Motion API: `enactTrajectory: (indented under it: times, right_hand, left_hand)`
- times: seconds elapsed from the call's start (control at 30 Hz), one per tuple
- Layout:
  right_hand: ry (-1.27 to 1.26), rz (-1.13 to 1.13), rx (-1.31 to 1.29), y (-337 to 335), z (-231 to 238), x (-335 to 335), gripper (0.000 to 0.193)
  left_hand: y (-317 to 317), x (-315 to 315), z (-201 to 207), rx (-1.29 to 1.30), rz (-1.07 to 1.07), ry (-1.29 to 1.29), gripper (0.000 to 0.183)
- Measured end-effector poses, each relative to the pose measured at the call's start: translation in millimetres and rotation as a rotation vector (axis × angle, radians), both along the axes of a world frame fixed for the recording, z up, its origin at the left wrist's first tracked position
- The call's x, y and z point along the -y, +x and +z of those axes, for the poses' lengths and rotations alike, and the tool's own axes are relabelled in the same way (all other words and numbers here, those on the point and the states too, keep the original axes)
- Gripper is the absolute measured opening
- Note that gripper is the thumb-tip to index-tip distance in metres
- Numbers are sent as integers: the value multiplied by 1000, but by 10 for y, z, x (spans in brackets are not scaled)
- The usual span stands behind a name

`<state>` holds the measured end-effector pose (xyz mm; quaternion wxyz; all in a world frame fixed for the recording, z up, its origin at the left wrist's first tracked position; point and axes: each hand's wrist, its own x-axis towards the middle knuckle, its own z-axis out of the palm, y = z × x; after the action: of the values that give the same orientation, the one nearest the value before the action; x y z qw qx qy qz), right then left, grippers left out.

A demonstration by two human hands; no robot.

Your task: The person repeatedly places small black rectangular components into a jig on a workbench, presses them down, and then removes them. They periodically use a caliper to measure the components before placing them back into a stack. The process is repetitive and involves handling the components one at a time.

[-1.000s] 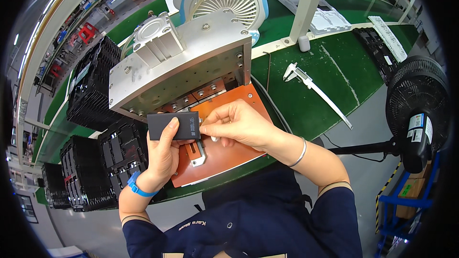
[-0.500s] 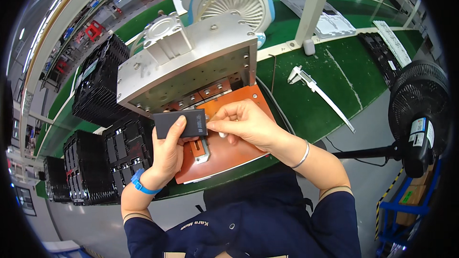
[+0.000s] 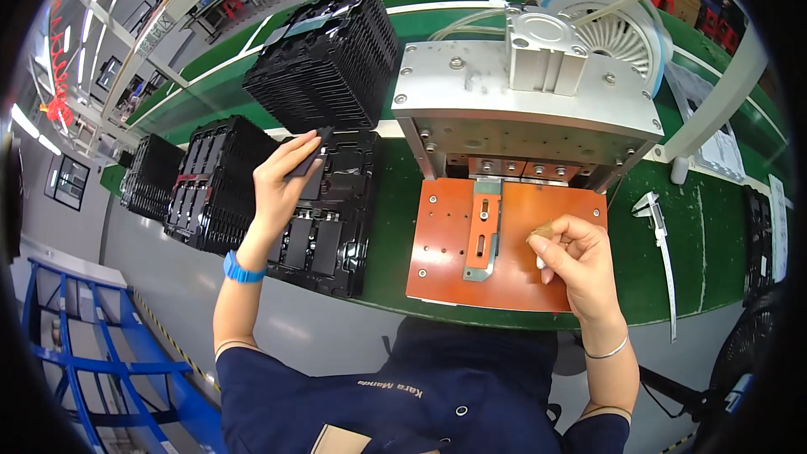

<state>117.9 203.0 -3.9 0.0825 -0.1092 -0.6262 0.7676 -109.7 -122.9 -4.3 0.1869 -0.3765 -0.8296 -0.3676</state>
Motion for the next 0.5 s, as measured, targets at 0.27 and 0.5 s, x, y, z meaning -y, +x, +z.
enactTrajectory:
  times: [0.27, 0.5]
  right_hand:
    - [87, 2, -21, 11, 7, 6, 8]
    - [128, 12, 6, -2, 6, -7, 8]
  left_hand:
    - [-54, 148, -481, 98, -59, -432, 55]
    - [65, 239, -513, 195, -58, -315, 42]
